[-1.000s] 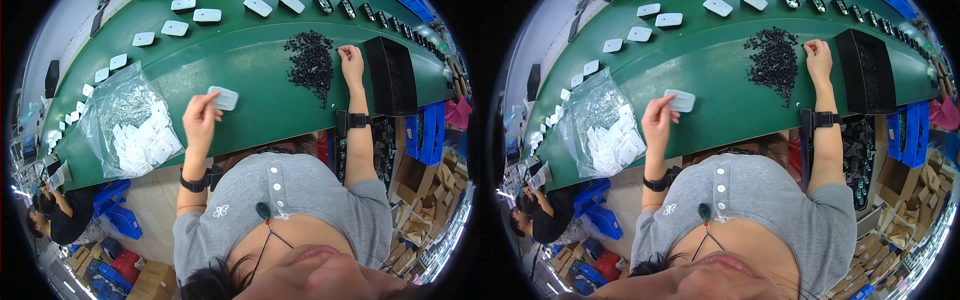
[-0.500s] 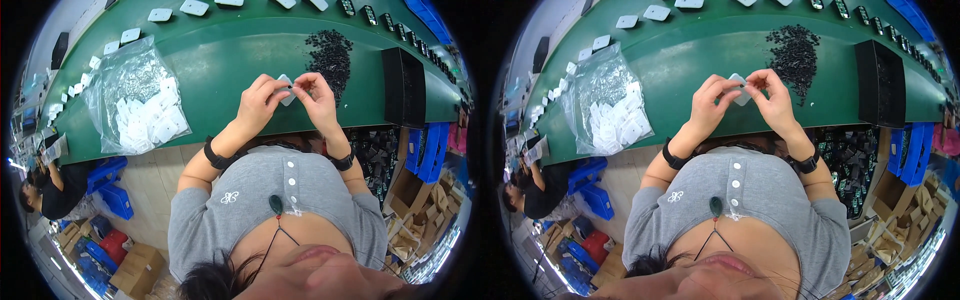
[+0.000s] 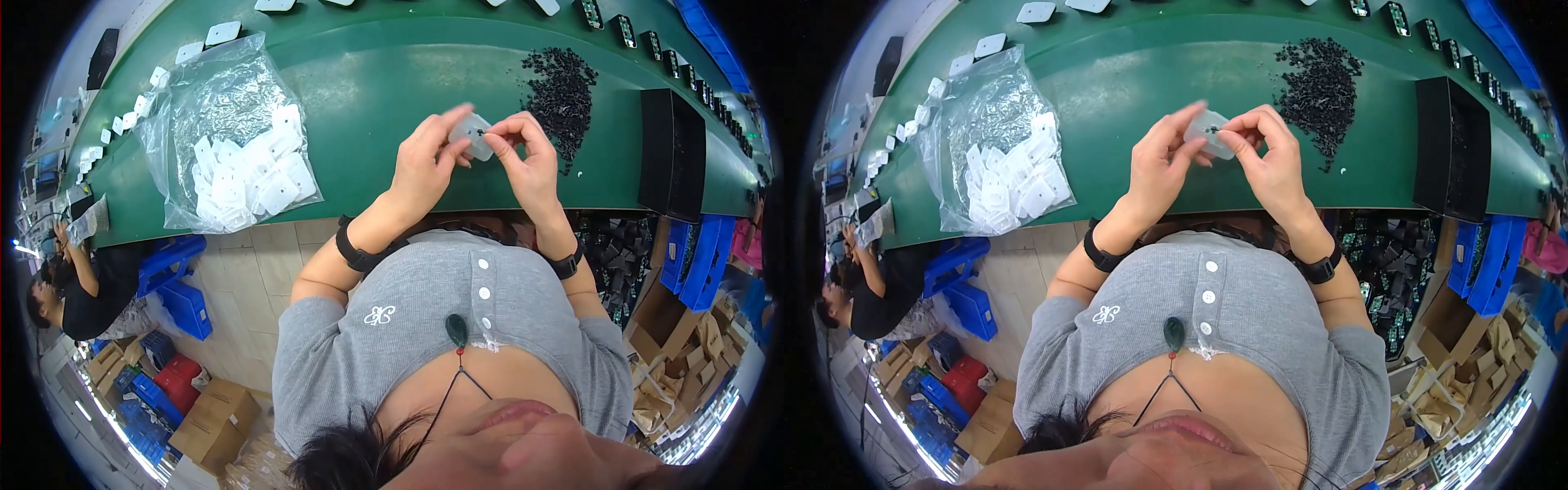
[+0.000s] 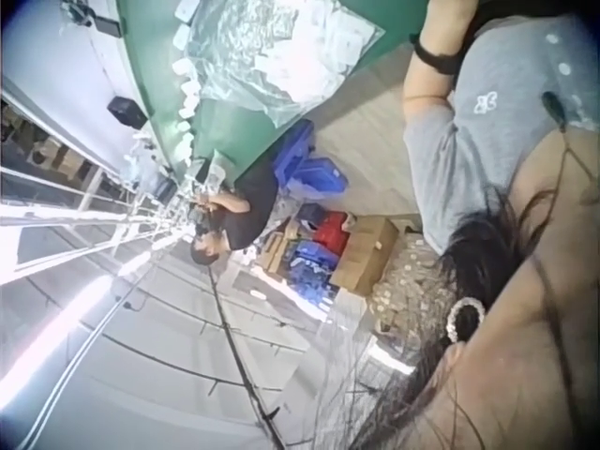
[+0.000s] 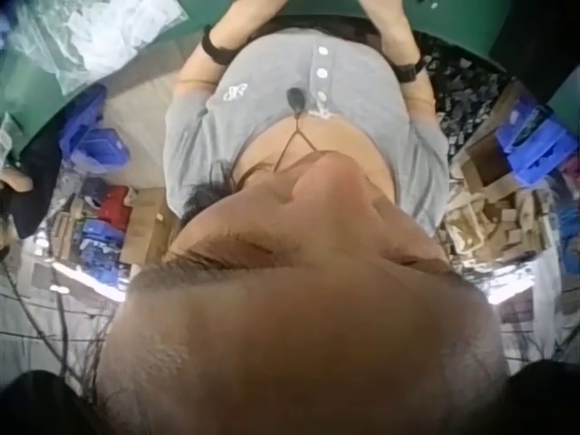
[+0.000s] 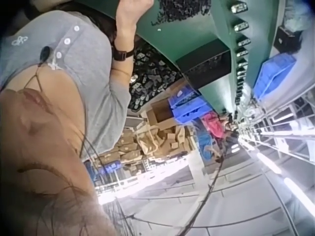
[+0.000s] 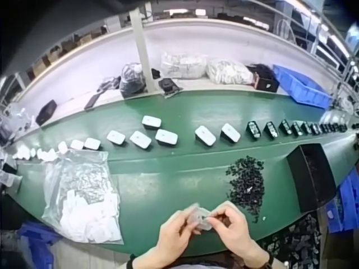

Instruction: The person picks up a white plastic base and a black screw, inserts the screw into the base, and then presses a black plastic housing over the assembly. After pressing the parts together by hand, the person places the completed unit onto the green workbench.

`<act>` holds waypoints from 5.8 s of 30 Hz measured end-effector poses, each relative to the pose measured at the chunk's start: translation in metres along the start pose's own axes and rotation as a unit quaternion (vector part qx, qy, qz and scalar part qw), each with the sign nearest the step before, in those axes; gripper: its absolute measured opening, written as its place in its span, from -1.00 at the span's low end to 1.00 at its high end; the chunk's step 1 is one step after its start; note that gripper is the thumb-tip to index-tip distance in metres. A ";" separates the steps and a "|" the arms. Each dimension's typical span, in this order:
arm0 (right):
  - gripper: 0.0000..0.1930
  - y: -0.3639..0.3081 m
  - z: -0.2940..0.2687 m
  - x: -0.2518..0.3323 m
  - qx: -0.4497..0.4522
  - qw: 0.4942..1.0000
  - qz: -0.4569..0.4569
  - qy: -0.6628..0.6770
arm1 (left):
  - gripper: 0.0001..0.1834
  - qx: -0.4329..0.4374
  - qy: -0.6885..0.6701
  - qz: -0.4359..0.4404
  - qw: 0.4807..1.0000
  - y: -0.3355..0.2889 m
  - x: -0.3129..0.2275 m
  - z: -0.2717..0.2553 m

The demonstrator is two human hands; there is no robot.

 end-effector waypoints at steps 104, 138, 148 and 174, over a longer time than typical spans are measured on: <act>-0.52 -0.012 0.068 0.020 0.097 0.907 -0.276 -0.304 | -0.48 0.103 0.363 0.161 0.912 -0.021 0.013 -0.037; -0.65 0.186 -0.221 -0.052 -0.219 0.967 -0.069 -0.114 | -0.20 -0.230 0.747 -0.258 0.569 -0.052 0.088 -0.418; -0.71 0.264 -0.168 -0.144 0.116 0.956 0.113 -0.244 | -0.51 -0.166 0.719 -0.314 0.598 -0.044 0.082 -0.403; -0.84 0.025 -0.134 -0.069 -0.150 0.931 -0.075 -0.323 | -0.65 -0.056 -0.100 -0.081 0.990 0.010 0.028 -0.058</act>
Point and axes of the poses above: each hand's wrist, its own y-axis towards the middle knuckle, its own z-axis out of the palm, x = y × z, the point moved 10 cm from there along y, towards the middle knuckle, and after that the axes turned 1 degree about z, right-handed, at the moved point
